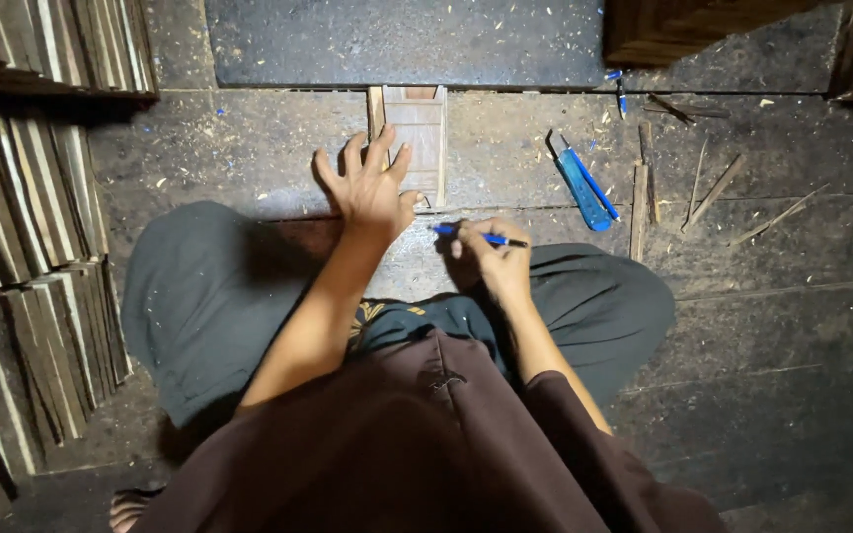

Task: The person sits on the floor and uses a blue pen to mark lines on small rectangular wooden pieces. They repeatedly pick up a piece, draw lines, place it aside, and repeat the process with additional pieces from a nearby stack.

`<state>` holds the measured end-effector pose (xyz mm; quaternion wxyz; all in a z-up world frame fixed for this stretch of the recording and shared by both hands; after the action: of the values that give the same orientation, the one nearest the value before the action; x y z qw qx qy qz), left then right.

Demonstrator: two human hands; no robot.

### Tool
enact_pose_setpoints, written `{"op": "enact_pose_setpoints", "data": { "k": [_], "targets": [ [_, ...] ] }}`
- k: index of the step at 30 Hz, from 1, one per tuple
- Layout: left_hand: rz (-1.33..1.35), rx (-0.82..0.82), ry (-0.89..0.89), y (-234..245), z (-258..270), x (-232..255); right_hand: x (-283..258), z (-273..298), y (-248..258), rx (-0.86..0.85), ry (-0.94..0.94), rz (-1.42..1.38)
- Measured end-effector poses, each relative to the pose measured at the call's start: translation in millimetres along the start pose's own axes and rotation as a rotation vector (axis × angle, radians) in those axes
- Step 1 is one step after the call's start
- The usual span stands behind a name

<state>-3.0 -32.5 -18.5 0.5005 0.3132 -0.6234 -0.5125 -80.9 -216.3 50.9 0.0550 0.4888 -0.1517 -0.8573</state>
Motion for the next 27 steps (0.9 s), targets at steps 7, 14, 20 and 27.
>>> {"op": "enact_pose_setpoints", "data": {
  "k": [7,14,20,27],
  "targets": [
    [-0.056,0.036,-0.099,32,-33,-14,6,12,-8,0.159,0.311,0.056],
    [-0.094,0.211,-0.159,37,-105,-36,-29,20,-39,0.076,0.737,0.225],
    [-0.045,-0.413,0.064,65,-159,-26,-48,2,-76,0.060,0.960,0.439],
    [0.007,-0.467,0.079,23,-195,-43,-23,-66,-119,0.267,0.899,0.862]
  ]
}}
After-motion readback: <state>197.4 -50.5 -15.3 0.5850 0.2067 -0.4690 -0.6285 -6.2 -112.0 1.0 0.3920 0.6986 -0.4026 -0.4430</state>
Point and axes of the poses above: each hand's wrist, its own z-axis away from the middle knuckle, its own y-axis out of the back of the hand, x = y × z, the point moved 2 cm from there along -z, towards the middle knuckle, and after that the axes turned 10 degrees about -y, right-handed, at the moved point
